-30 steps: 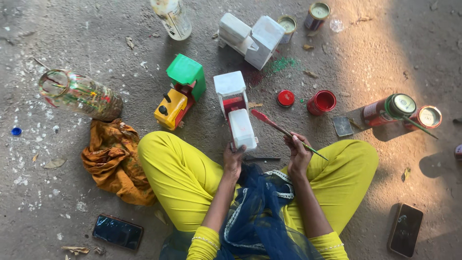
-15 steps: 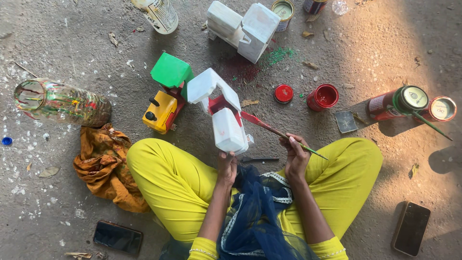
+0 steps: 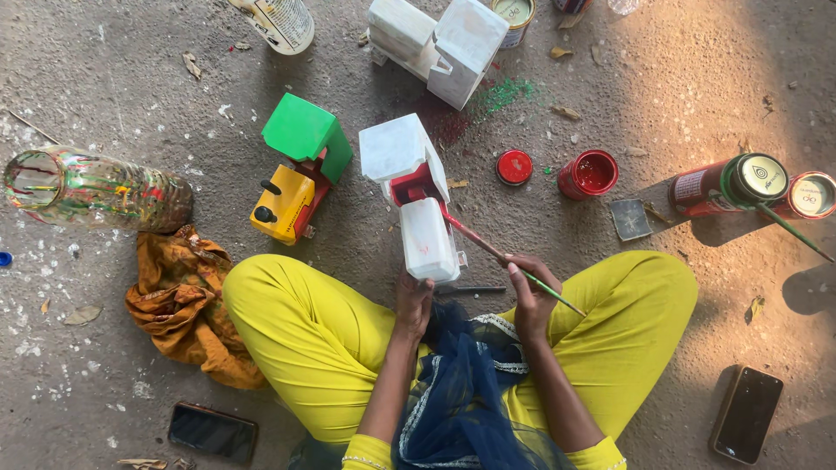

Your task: The person sits cross-legged on the ground holding a white and red toy model on their lap and paints its surfaces red with a brush, dipping the brush into a red paint cup and rotating the model to reach different sides.

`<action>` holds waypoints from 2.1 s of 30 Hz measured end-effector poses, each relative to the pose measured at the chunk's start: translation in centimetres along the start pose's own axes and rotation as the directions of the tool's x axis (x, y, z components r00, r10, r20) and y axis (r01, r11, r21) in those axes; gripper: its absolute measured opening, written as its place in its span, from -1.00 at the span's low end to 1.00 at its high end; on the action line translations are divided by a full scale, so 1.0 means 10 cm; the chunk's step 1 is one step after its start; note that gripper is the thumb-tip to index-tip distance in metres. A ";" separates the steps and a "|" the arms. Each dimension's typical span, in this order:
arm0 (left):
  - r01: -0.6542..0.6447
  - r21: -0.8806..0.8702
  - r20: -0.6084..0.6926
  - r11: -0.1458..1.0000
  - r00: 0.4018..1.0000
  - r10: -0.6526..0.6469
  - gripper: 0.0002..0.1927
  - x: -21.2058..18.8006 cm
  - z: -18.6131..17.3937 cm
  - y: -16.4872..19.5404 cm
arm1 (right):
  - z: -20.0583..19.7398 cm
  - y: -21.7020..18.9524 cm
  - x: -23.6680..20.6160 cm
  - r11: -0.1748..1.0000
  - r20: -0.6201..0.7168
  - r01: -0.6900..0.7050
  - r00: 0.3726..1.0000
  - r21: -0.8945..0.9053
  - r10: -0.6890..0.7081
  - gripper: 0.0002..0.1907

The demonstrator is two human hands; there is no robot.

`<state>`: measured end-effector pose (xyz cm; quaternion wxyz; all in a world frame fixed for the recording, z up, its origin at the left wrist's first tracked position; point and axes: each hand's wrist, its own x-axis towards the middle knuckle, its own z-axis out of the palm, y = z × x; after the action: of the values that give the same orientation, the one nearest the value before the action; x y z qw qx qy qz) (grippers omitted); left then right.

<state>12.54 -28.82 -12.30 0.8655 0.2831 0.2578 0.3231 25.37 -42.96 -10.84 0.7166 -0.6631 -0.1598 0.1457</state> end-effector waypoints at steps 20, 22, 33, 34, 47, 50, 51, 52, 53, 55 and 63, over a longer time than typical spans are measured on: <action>0.073 -0.088 -0.017 0.993 0.997 -0.075 -0.24 -0.01 -0.11 -0.08 | -0.17 -0.02 -0.04 0.998 -0.074 -0.056 0.996 0.002 0.056 -0.85; 0.078 -0.094 -0.010 0.993 0.997 -0.079 -0.24 -0.01 -0.12 -0.07 | -0.16 -0.04 -0.03 0.998 -0.072 -0.055 0.996 0.012 0.056 -0.85; 0.089 -0.098 0.024 0.991 0.996 -0.087 -0.22 -0.02 -0.12 -0.05 | -0.20 -0.04 -0.03 1.000 -0.037 -0.013 0.999 -0.008 0.013 -0.87; 0.087 -0.101 0.028 0.991 0.996 -0.084 -0.22 -0.03 -0.11 -0.05 | -0.22 -0.03 -0.03 1.000 -0.032 0.002 0.999 -0.022 -0.002 -0.86; 0.084 -0.124 0.034 0.989 0.996 -0.080 -0.16 -0.02 -0.03 0.00 | -0.45 0.12 -0.10 0.907 -0.245 -0.054 0.955 0.418 0.170 -0.77; 0.077 -0.117 0.049 0.990 0.996 -0.071 -0.14 -0.03 -0.01 0.01 | -0.40 0.10 -0.23 0.865 -0.218 -0.161 0.931 0.476 0.293 -0.69; 0.075 -0.112 0.056 0.991 0.996 -0.070 -0.13 -0.03 0.00 0.01 | -0.39 0.10 -0.28 0.843 -0.206 -0.198 0.918 0.501 0.338 -0.66; 0.078 -0.117 0.065 0.990 0.995 -0.070 -0.12 -0.03 0.01 0.01 | -0.37 0.09 -0.31 0.816 -0.191 -0.228 0.906 0.531 0.378 -0.65; 0.079 -0.123 0.074 0.989 0.995 -0.071 -0.11 -0.03 0.01 0.01 | -0.35 0.09 -0.33 0.787 -0.174 -0.257 0.893 0.560 0.415 -0.64; 0.084 -0.135 0.079 0.987 0.994 -0.074 -0.10 -0.04 0.02 0.01 | -0.32 0.10 -0.37 0.769 -0.148 -0.293 0.883 0.568 0.446 -0.64; 0.081 -0.151 0.079 0.985 0.994 -0.070 -0.14 -0.05 0.01 0.02 | -0.17 0.09 -0.49 0.742 -0.099 -0.281 0.901 0.609 0.423 -0.77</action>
<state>12.23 -29.11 -11.96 0.9053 0.2171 0.2105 0.2983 21.65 -46.45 -12.06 0.8567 -0.4426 0.1056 0.2430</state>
